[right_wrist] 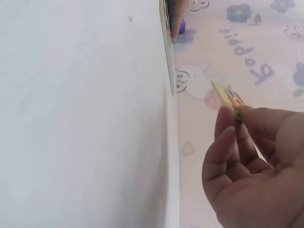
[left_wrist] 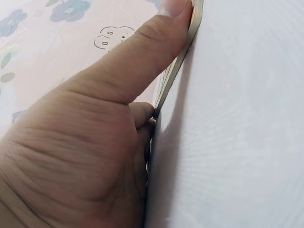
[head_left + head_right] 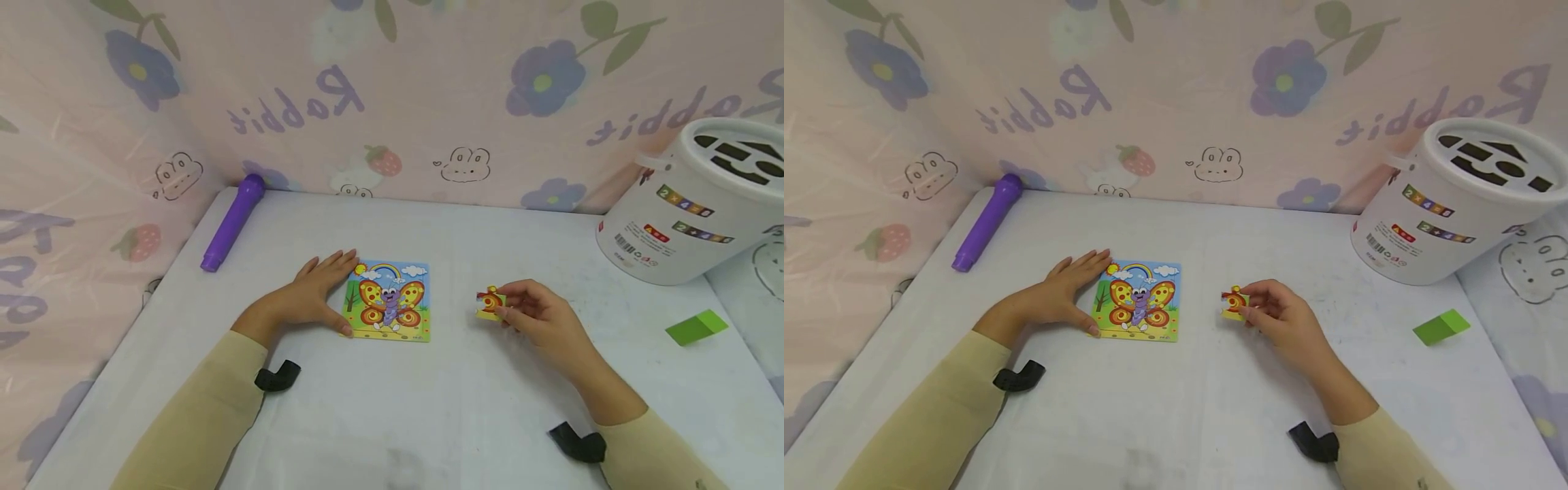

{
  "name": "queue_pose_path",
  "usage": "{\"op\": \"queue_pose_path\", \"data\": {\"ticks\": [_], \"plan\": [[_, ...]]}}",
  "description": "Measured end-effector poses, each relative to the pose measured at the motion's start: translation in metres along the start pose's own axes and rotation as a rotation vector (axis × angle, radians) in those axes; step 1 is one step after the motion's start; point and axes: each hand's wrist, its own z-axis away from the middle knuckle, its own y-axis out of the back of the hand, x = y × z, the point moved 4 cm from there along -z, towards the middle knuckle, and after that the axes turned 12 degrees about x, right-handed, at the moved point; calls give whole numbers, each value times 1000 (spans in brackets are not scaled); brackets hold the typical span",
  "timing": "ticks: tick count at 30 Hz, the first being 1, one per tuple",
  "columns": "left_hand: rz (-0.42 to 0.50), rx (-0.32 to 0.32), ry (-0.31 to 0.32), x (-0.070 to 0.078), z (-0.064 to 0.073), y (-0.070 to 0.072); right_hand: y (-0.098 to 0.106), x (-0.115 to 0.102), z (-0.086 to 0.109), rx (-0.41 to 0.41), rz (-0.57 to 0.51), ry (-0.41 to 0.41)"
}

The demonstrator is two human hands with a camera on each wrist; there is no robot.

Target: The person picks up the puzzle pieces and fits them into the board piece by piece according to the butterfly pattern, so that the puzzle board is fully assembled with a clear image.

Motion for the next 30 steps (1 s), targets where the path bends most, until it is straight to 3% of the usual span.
{"op": "queue_pose_path", "data": {"ticks": [14,18,23,27,30], "plan": [[19,7,-5,2,1,2,-98,-7,-18,-180,-84,-174],[19,13,-21,1,1,2,-112,-9,-16,-193,-69,-200],[20,17,-27,0,1,2,-115,-12,-14,-162,26,-198],[23,17,-26,0,1,2,-112,-15,-13,-138,171,-118],[24,18,-28,1,2,2,-114,-22,-10,-195,334,88]]}}
